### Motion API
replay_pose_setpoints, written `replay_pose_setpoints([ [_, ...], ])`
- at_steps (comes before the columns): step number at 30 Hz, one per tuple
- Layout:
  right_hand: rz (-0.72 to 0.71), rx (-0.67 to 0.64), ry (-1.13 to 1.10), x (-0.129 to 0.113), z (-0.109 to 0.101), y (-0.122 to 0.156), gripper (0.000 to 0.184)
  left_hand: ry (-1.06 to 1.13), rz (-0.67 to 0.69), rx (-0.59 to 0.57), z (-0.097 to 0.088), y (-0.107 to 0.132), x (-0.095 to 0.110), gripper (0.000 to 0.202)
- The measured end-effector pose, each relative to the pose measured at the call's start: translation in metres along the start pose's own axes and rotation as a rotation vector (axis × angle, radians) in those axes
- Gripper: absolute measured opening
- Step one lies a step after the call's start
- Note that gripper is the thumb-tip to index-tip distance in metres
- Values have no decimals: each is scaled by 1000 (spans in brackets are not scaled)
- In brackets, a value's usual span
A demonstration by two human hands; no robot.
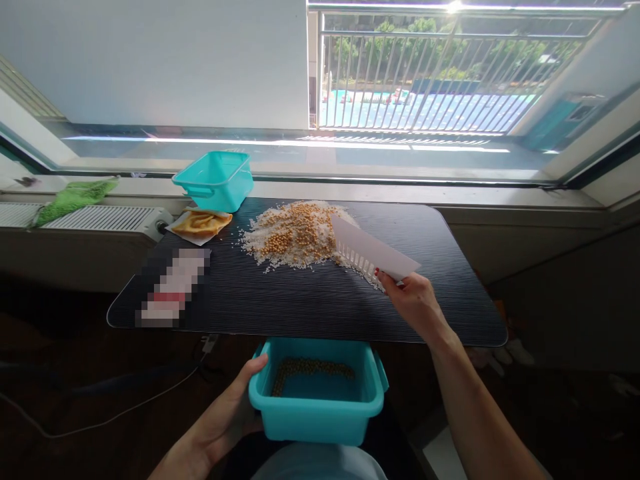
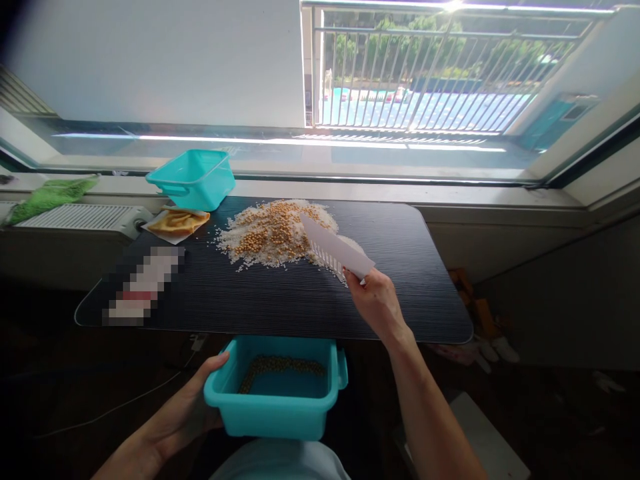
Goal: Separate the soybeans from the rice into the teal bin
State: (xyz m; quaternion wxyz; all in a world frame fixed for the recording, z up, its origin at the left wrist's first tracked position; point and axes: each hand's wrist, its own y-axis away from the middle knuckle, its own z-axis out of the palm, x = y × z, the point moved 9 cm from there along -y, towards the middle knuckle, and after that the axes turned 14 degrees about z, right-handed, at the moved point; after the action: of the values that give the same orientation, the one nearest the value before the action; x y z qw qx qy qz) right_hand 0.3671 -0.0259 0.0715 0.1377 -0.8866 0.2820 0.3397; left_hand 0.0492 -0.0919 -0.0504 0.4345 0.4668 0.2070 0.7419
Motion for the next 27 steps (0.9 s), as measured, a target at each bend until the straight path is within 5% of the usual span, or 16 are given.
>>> replay_pose_setpoints([
  [11, 42, -68, -55, 8, 1, 13, 35, 6, 9, 7, -6, -4, -3, 77],
  [17, 66, -44, -47, 32, -14, 33, 33, -8, 13, 16, -4, -2, 0, 79],
  [22, 102, -154, -164, 45, -7, 61, 33, -6, 4, -4, -3, -5, -3, 77],
  [27, 96, -361, -249, 34, 19, 80, 30, -3, 16, -5, -4, -7, -4, 75],
])
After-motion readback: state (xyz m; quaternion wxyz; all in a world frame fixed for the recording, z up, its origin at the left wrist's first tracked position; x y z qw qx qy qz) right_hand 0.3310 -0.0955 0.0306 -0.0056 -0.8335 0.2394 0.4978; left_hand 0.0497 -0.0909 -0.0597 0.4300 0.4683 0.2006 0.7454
